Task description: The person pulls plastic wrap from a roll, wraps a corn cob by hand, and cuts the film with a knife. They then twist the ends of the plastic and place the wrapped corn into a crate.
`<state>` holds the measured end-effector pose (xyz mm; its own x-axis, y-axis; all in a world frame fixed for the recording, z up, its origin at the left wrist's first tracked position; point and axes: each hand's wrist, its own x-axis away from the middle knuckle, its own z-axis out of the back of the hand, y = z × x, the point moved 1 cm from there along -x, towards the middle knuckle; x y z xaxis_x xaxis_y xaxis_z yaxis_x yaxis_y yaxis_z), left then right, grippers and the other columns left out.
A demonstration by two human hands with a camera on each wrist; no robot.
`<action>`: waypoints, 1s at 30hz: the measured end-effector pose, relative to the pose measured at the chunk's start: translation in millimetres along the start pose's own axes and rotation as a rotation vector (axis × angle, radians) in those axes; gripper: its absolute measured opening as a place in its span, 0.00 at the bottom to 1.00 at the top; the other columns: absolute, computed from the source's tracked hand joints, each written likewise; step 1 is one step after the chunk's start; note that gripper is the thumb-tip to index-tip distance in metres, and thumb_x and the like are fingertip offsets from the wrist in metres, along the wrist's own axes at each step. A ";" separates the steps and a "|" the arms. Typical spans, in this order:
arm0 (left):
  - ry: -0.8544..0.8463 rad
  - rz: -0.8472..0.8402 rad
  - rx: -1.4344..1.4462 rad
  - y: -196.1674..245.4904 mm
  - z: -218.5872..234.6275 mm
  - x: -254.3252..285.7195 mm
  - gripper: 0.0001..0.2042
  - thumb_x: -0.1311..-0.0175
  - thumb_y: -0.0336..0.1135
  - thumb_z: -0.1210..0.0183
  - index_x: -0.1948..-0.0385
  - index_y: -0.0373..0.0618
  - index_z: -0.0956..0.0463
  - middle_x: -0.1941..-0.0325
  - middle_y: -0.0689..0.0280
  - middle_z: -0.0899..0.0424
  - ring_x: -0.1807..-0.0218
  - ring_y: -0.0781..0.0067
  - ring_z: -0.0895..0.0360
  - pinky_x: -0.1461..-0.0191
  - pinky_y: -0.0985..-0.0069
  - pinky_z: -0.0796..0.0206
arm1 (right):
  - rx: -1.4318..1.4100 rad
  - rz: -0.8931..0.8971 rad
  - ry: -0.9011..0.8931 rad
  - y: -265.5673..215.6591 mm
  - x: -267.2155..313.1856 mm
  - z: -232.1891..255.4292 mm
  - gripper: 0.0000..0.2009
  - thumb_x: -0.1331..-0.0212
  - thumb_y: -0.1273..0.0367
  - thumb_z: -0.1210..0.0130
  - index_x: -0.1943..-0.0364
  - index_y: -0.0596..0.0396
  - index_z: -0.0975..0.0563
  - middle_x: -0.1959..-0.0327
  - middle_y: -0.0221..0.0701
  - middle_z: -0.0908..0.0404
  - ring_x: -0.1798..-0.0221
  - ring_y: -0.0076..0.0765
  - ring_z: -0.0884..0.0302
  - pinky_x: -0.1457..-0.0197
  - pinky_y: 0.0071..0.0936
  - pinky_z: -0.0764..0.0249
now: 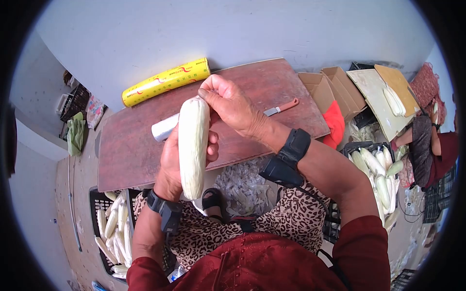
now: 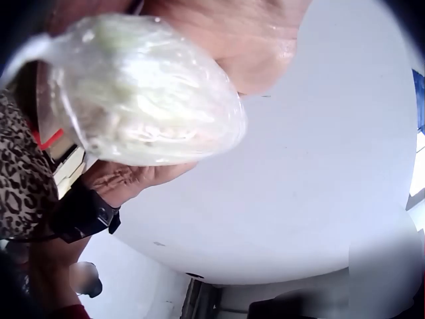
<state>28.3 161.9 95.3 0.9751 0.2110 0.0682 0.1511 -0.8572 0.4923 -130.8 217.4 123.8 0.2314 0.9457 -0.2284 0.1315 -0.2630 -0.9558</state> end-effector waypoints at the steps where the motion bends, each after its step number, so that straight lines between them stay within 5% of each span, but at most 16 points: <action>1: -0.040 0.023 0.028 -1.8 0.3 0.0 0.29 0.29 0.59 0.62 0.44 0.42 0.31 0.60 0.56 0.21 0.65 0.62 0.22 0.62 0.70 0.28 | 0.007 -0.007 -0.027 -1.8 -0.1 0.9 0.08 0.30 0.62 0.52 0.64 0.50 0.30 0.66 0.21 0.24 0.67 0.11 0.30 0.68 0.14 0.31; 7: 0.045 -0.012 0.016 -4.6 -7.2 -0.2 0.34 0.34 0.65 0.58 0.44 0.40 0.32 0.63 0.58 0.25 0.69 0.65 0.31 0.65 0.70 0.37 | 0.086 0.092 -0.099 -2.0 -5.7 6.0 0.07 0.32 0.67 0.49 0.63 0.55 0.28 0.67 0.22 0.23 0.67 0.12 0.30 0.65 0.15 0.30; 10: -0.156 0.004 0.078 -3.1 6.6 -2.3 0.28 0.31 0.57 0.54 0.42 0.41 0.33 0.54 0.55 0.22 0.58 0.64 0.23 0.55 0.65 0.27 | 0.203 0.051 -0.094 -13.5 -3.2 13.3 0.06 0.34 0.68 0.47 0.63 0.56 0.25 0.69 0.21 0.24 0.67 0.13 0.29 0.64 0.15 0.30; 16: 0.008 -0.070 -0.475 -0.9 8.0 -4.3 0.30 0.40 0.50 0.39 0.41 0.42 0.36 0.48 0.50 0.23 0.48 0.57 0.23 0.44 0.60 0.29 | 0.362 0.079 -0.047 -14.8 2.8 18.9 0.05 0.36 0.69 0.45 0.65 0.57 0.24 0.71 0.21 0.24 0.67 0.13 0.28 0.65 0.16 0.29; 23: 0.209 -0.171 -0.515 -0.4 12.1 -7.1 0.26 0.39 0.38 0.37 0.41 0.41 0.34 0.50 0.61 0.21 0.51 0.68 0.21 0.47 0.72 0.28 | 0.507 0.060 0.058 -11.7 5.3 31.8 0.04 0.37 0.72 0.46 0.64 0.58 0.24 0.72 0.22 0.24 0.69 0.13 0.28 0.67 0.16 0.29; 26: 0.218 -0.141 -0.649 3.4 10.8 -9.6 0.27 0.43 0.34 0.33 0.42 0.40 0.34 0.51 0.65 0.21 0.53 0.79 0.24 0.50 0.77 0.30 | 0.625 0.059 0.056 -9.6 6.5 31.8 0.03 0.37 0.73 0.46 0.64 0.58 0.24 0.72 0.22 0.24 0.69 0.13 0.28 0.67 0.15 0.29; 30: 0.219 -0.033 -0.734 8.7 14.4 -7.2 0.32 0.46 0.34 0.31 0.40 0.41 0.36 0.48 0.65 0.23 0.52 0.78 0.25 0.50 0.77 0.31 | 0.620 0.033 0.053 -7.2 6.7 30.6 0.03 0.37 0.73 0.46 0.64 0.58 0.23 0.72 0.23 0.23 0.69 0.14 0.28 0.66 0.15 0.29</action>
<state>24.9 146.2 86.6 0.9060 0.3848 0.1762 -0.0416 -0.3333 0.9419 -159.7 231.4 123.5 0.2751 0.9242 -0.2649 -0.4572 -0.1166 -0.8817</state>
